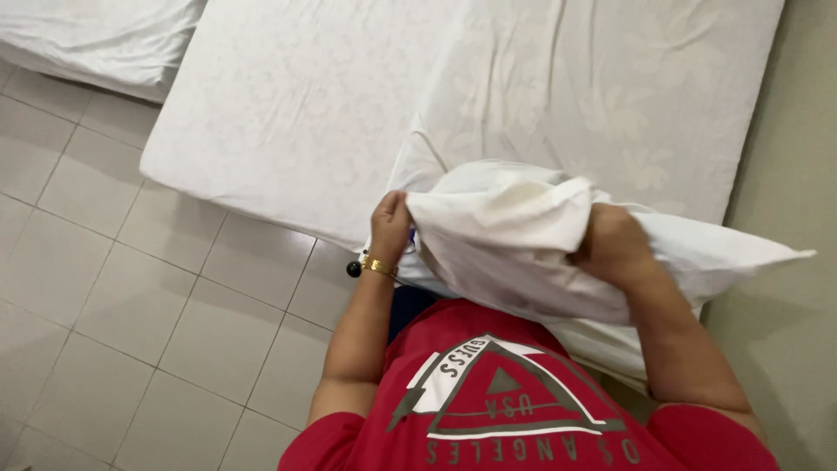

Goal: The person inserts a blue pillow into a white pillowcase by hand. They repeatedly pull the fabric over the pillow corners and adjust the fit while holding the pillow against their torso.

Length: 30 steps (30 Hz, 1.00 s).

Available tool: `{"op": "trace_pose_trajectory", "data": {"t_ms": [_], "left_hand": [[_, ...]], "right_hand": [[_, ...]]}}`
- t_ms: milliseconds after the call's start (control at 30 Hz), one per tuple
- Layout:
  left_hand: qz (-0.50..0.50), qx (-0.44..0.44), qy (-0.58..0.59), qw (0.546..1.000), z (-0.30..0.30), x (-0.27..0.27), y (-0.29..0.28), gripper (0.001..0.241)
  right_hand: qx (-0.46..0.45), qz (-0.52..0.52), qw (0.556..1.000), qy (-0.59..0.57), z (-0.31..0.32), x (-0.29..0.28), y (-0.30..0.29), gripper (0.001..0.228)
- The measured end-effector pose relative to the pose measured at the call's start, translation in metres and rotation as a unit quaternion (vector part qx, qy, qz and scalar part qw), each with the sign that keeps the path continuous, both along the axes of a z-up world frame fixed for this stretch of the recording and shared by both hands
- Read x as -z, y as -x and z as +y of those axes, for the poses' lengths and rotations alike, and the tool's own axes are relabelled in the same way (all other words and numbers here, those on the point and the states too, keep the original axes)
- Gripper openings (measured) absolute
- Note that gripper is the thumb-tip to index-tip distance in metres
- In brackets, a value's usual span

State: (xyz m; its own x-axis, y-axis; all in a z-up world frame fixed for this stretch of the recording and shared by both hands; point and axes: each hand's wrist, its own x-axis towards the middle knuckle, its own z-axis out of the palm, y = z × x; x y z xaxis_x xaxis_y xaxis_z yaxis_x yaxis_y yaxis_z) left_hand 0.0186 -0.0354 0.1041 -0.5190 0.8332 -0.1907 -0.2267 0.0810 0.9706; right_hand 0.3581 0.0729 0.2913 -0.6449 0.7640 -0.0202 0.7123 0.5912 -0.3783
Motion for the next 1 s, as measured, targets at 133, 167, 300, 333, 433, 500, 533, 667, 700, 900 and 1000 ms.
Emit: {"op": "trace_pose_trajectory", "data": {"t_ms": [133,167,300,333,433,500,533,667,700,900,1000], "left_hand": [[0.335,-0.002,0.142,0.931,-0.021,0.164,0.018,0.034],[0.209,0.037,0.16,0.964,-0.025,0.153,0.013,0.036],[-0.088,0.116,0.21,0.967,-0.007,0.01,0.035,0.042],[-0.088,0.118,0.215,0.965,0.001,0.001,0.035,0.042],[-0.064,0.221,0.167,0.959,0.024,-0.021,0.031,0.031],[0.071,0.387,0.112,0.912,0.035,-0.026,0.021,0.026],[0.068,0.391,0.116,0.91,0.034,-0.036,0.019,0.026],[0.112,0.299,0.138,0.938,0.038,-0.035,0.023,0.028],[0.113,0.279,0.12,0.946,0.038,-0.023,0.027,0.03],[0.335,0.31,0.286,0.842,-0.008,0.114,0.0,0.038],[0.229,0.322,0.273,0.877,-0.013,0.098,-0.021,0.035]], "right_hand": [[-0.065,0.142,0.986,-0.054,-0.004,-0.019,0.012,0.038],[-0.075,0.13,0.985,-0.084,-0.007,-0.015,0.012,0.03],[-0.099,0.152,0.976,-0.118,-0.017,-0.029,0.018,0.02],[-0.096,0.152,0.977,-0.113,-0.022,-0.029,0.017,0.02],[-0.137,0.19,0.965,-0.12,-0.033,-0.027,0.013,0.022],[-0.133,0.167,0.964,-0.155,-0.038,-0.018,0.002,0.021],[-0.129,0.166,0.966,-0.151,-0.041,-0.025,0.003,0.021],[-0.13,0.17,0.955,-0.204,-0.055,-0.034,-0.01,0.027],[-0.137,0.159,0.952,-0.223,-0.06,-0.031,-0.017,0.023],[-0.11,0.11,0.963,-0.219,-0.07,-0.021,-0.029,0.016],[-0.078,0.087,0.967,-0.227,-0.074,-0.025,-0.033,0.023]]}}
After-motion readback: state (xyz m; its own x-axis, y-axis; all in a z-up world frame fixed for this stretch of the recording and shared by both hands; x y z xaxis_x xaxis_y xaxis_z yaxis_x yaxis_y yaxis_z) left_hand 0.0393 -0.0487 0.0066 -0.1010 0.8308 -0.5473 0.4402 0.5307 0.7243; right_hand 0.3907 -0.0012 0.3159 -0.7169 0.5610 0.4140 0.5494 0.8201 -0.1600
